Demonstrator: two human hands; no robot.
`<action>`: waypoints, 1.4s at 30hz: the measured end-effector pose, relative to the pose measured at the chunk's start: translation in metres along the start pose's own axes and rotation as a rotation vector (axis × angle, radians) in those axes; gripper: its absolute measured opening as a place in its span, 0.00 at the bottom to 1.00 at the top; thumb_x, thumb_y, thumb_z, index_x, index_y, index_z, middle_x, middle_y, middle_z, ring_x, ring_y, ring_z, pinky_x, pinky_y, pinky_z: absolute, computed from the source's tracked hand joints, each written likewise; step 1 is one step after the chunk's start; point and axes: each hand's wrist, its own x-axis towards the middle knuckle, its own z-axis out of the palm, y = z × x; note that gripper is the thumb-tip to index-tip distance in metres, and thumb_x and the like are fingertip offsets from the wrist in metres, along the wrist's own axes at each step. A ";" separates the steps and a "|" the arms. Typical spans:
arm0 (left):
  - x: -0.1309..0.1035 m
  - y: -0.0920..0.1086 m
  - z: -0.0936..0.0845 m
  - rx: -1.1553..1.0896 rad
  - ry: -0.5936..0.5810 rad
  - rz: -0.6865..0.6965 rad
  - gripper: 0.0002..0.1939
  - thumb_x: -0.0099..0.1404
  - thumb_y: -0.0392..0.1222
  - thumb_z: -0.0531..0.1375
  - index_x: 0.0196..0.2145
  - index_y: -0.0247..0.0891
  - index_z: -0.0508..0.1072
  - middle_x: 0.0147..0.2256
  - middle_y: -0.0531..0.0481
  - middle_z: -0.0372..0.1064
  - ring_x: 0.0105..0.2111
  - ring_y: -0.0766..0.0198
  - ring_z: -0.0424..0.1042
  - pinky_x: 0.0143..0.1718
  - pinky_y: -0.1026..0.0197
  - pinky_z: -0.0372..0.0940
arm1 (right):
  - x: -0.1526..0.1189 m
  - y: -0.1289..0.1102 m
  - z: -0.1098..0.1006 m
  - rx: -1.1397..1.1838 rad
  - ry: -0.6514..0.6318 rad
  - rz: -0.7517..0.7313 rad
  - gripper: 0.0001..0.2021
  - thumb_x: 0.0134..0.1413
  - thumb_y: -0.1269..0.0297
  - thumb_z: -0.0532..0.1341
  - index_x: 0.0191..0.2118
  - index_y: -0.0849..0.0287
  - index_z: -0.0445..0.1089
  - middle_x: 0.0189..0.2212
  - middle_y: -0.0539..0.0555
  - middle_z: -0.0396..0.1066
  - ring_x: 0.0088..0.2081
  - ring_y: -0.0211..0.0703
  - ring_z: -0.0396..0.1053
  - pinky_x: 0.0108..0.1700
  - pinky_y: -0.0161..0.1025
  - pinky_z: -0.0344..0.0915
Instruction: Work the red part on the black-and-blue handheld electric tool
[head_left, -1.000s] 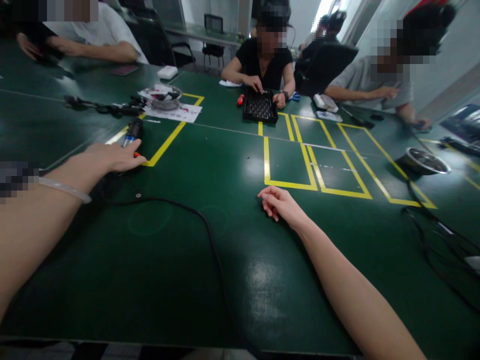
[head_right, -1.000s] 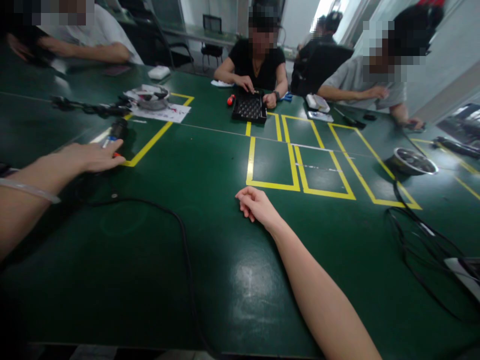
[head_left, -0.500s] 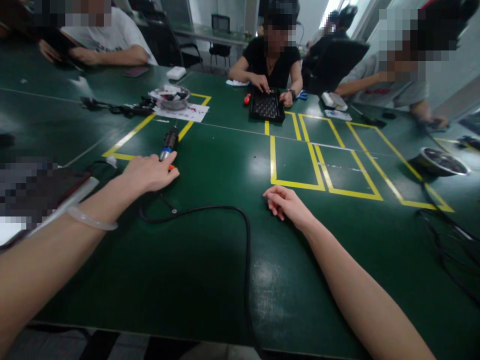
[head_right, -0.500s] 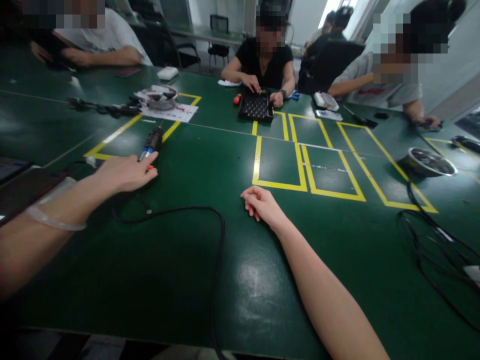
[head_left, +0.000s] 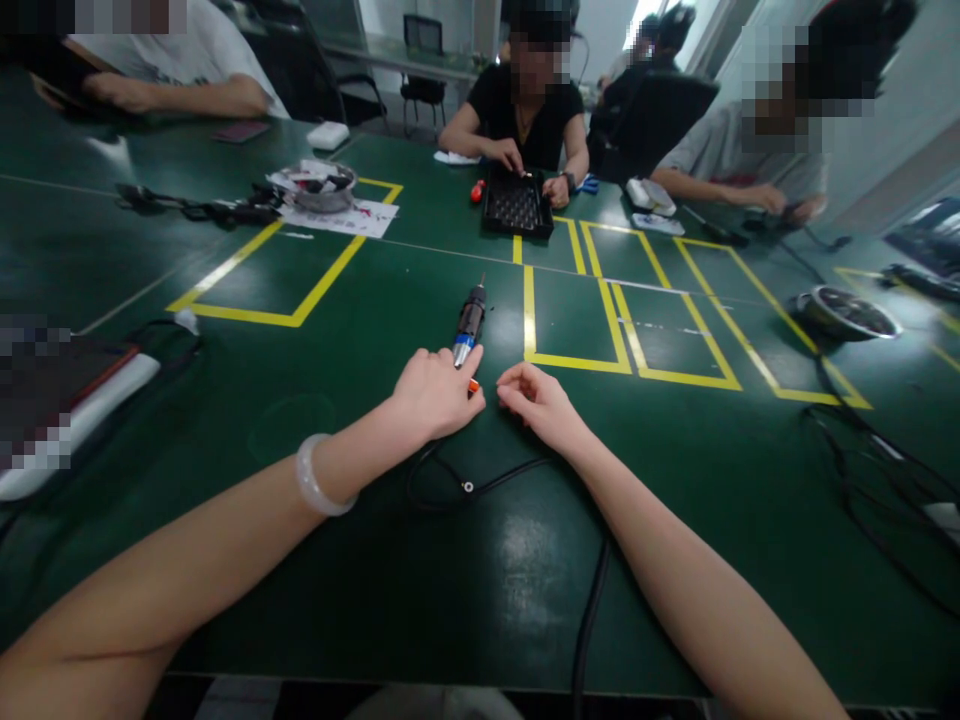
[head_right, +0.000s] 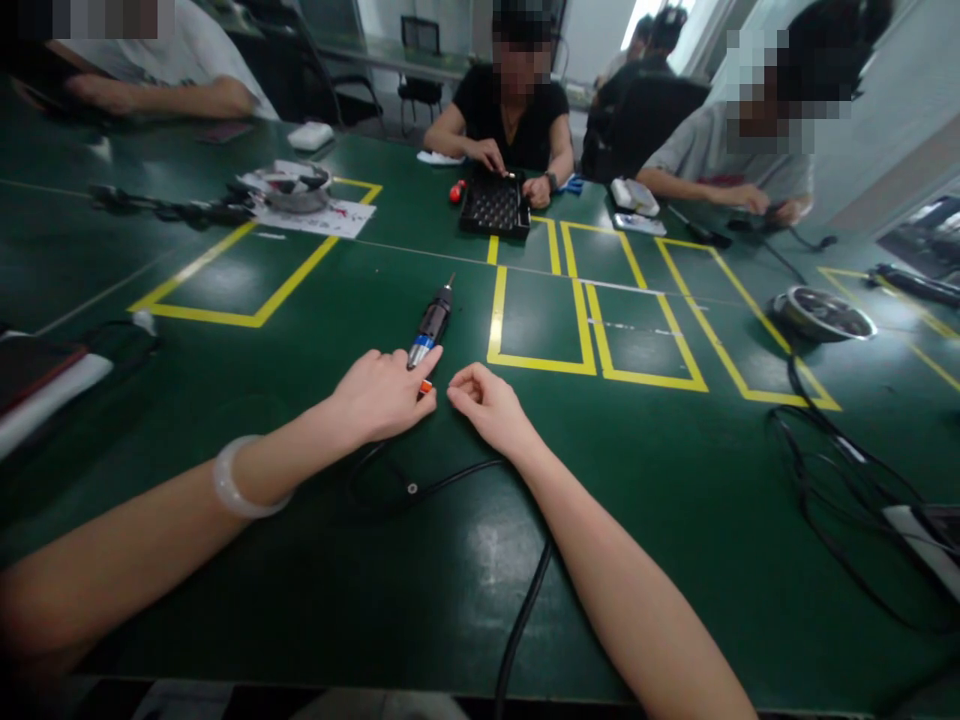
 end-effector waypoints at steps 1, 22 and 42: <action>0.002 0.009 -0.001 -0.021 0.005 0.015 0.34 0.72 0.53 0.45 0.71 0.35 0.54 0.47 0.31 0.70 0.45 0.44 0.72 0.44 0.52 0.58 | 0.000 0.001 0.001 0.002 0.011 0.001 0.11 0.56 0.56 0.61 0.40 0.58 0.65 0.27 0.47 0.67 0.26 0.35 0.63 0.29 0.34 0.58; 0.008 0.014 -0.013 -0.176 -0.087 0.161 0.41 0.70 0.61 0.49 0.73 0.40 0.45 0.51 0.33 0.67 0.45 0.43 0.73 0.45 0.50 0.63 | 0.003 0.008 0.006 -0.065 0.076 0.057 0.07 0.45 0.64 0.60 0.32 0.57 0.63 0.24 0.45 0.66 0.25 0.35 0.62 0.30 0.36 0.60; 0.019 -0.014 -0.008 -0.296 -0.207 0.258 0.48 0.63 0.73 0.51 0.73 0.53 0.43 0.56 0.36 0.63 0.49 0.40 0.71 0.49 0.47 0.62 | -0.006 -0.004 -0.007 0.191 -0.072 0.210 0.11 0.50 0.59 0.63 0.35 0.58 0.63 0.14 0.40 0.61 0.13 0.30 0.52 0.15 0.28 0.48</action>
